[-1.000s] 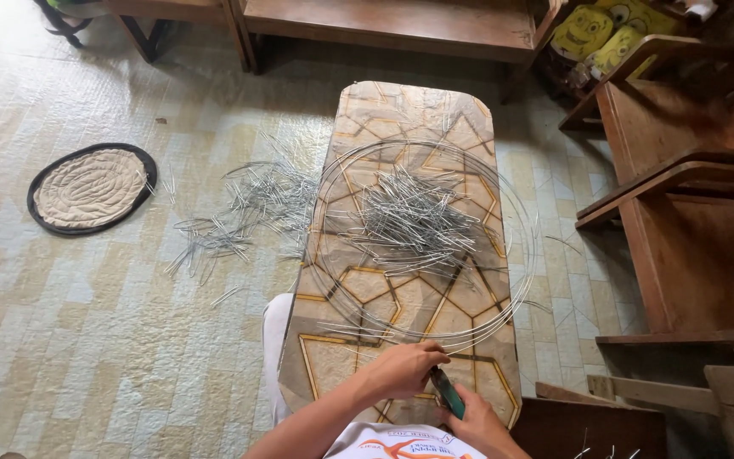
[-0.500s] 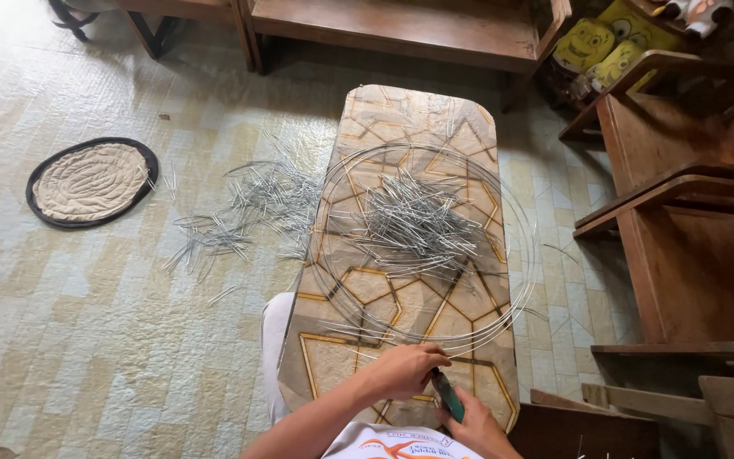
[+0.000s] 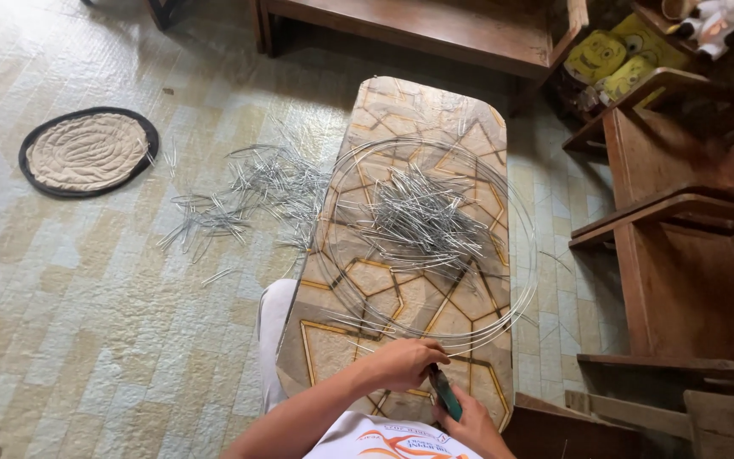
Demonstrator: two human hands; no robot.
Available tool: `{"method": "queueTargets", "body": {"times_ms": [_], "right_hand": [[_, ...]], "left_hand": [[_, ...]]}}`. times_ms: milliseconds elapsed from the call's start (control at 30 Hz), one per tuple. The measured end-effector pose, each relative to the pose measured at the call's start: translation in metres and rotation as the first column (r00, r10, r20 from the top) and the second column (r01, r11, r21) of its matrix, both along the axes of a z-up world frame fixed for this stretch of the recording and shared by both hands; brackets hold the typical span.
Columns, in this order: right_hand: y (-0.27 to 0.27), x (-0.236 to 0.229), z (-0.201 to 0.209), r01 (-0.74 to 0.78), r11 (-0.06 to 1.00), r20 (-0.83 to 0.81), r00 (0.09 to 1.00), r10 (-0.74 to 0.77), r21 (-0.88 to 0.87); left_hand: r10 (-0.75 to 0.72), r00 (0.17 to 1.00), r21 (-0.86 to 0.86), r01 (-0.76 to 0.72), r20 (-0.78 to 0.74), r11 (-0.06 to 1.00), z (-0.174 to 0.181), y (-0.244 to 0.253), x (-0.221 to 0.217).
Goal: Assembling circular wire frames by binding them together with small wire segments using pliers.
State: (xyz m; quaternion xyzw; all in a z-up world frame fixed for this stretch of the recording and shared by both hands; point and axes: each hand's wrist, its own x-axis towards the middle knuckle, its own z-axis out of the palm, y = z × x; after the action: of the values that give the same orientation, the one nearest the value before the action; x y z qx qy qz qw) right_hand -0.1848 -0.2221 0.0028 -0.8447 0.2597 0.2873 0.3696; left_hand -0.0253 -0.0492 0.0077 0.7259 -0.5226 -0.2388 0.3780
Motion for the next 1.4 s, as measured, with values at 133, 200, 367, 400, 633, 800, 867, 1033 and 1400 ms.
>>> {"method": "queueTargets", "body": {"times_ms": [133, 200, 367, 400, 633, 800, 867, 1033, 1400], "right_hand": [[-0.006, 0.009, 0.033, 0.016, 0.989, -0.128, 0.992, 0.003, 0.146], [-0.016, 0.011, 0.037, 0.06, 0.967, -0.194, 0.981, -0.011, 0.248], [-0.058, -0.004, -0.004, -0.406, 0.908, -0.065, 0.914, 0.401, -0.105], [-0.057, -0.006, -0.013, -0.416, 0.903, -0.068, 0.909, 0.411, -0.107], [-0.038, -0.008, -0.032, -0.391, 0.698, 0.273, 0.72, 0.638, -0.6], [-0.019, 0.02, -0.006, -0.15, 0.737, 0.511, 0.63, 0.585, -0.659], [-0.011, 0.038, 0.005, -0.054, 0.633, 0.526, 0.505, 0.684, -0.772], [-0.002, 0.06, 0.0, -0.241, 0.739, 0.487, 0.618, 0.617, -0.629], [0.023, 0.066, -0.003, -0.226, 0.83, 0.727, 0.403, 0.556, -0.509]], "left_hand": [[-0.026, 0.999, 0.055, 0.028, -0.039, 0.998, -0.005, -0.003, 0.001], [-0.021, 0.998, 0.03, 0.022, -0.055, 0.999, -0.016, -0.005, 0.001], [-0.011, 1.0, 0.065, 0.012, -0.012, 0.998, -0.031, 0.0, 0.015], [-0.001, 1.0, 0.062, 0.002, -0.014, 0.998, -0.029, 0.001, 0.018], [0.011, 1.0, 0.091, -0.011, 0.004, 0.996, -0.003, 0.014, 0.022], [0.034, 0.999, 0.036, -0.034, 0.012, 0.999, 0.006, 0.017, 0.019], [0.039, 0.999, 0.091, -0.039, 0.0, 0.995, 0.017, 0.018, 0.017], [0.143, 0.987, 0.041, -0.14, -0.07, 0.989, 0.019, 0.021, 0.012], [0.19, 0.971, 0.293, -0.225, 0.142, 0.929, 0.034, 0.034, 0.004]]}}
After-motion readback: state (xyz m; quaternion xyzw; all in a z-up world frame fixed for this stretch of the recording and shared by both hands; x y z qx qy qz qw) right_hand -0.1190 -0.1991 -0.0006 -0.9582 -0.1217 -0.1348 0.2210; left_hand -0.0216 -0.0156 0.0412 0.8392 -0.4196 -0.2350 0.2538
